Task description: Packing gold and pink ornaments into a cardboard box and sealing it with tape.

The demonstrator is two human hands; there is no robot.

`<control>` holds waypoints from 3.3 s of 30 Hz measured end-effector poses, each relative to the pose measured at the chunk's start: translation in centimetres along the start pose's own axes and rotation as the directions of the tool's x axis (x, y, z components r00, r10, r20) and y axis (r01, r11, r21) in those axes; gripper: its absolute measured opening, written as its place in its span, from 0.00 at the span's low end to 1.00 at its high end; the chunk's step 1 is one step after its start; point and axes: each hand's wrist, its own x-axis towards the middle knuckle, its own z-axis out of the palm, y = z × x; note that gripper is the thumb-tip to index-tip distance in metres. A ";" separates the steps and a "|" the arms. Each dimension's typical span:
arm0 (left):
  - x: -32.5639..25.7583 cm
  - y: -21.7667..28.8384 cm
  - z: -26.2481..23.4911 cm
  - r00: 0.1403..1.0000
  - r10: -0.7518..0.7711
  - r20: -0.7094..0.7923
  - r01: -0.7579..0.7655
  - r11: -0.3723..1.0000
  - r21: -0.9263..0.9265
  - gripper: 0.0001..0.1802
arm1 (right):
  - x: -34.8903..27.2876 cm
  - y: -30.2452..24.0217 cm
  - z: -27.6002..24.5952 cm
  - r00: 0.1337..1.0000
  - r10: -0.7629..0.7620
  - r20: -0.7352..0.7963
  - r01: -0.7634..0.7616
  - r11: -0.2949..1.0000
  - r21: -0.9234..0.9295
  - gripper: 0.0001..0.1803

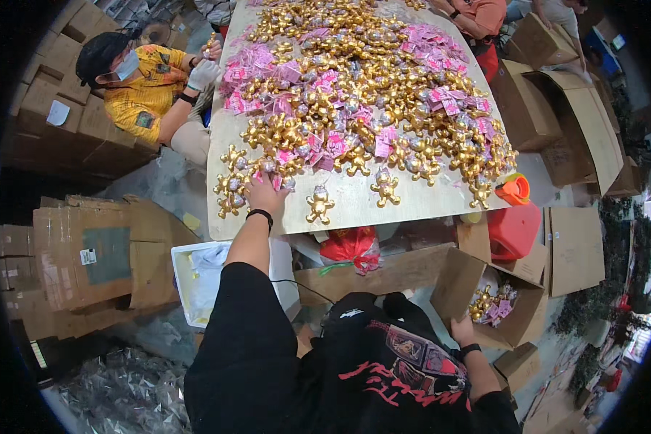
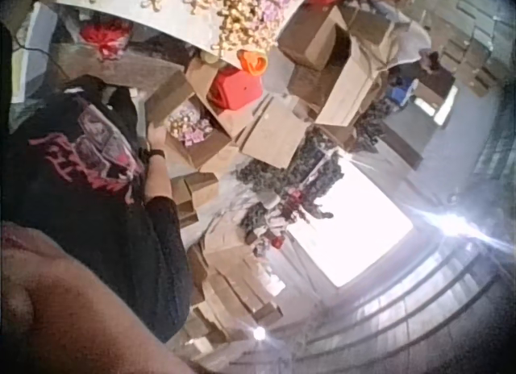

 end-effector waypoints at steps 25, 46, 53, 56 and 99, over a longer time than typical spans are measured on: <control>-4.2 9.2 -33.2 0.867 0.492 -0.086 -0.458 0.716 -0.527 0.14 | 1.8 2.9 1.0 0.925 -0.381 -0.011 0.380 0.922 0.076 0.25; -31.1 42.9 -12.4 0.148 0.940 0.307 -0.047 0.317 -0.947 0.19 | 1.7 0.2 0.2 0.978 -0.202 -0.059 0.210 0.955 0.209 0.26; -19.1 32.5 -3.7 0.330 0.866 0.377 -0.660 0.497 -0.564 0.36 | -1.1 -1.2 -1.1 0.979 -0.202 -0.036 0.204 0.974 0.093 0.22; -9.6 26.8 -2.9 0.674 0.652 0.348 -0.497 0.748 -0.440 0.31 | -0.4 1.4 0.6 0.970 -0.206 -0.128 0.226 0.961 0.162 0.22; -14.2 29.9 -34.1 0.739 0.670 0.078 -0.337 0.466 -0.818 0.10 | 5.3 -3.5 1.2 0.781 -0.585 0.218 0.618 0.776 -0.129 0.12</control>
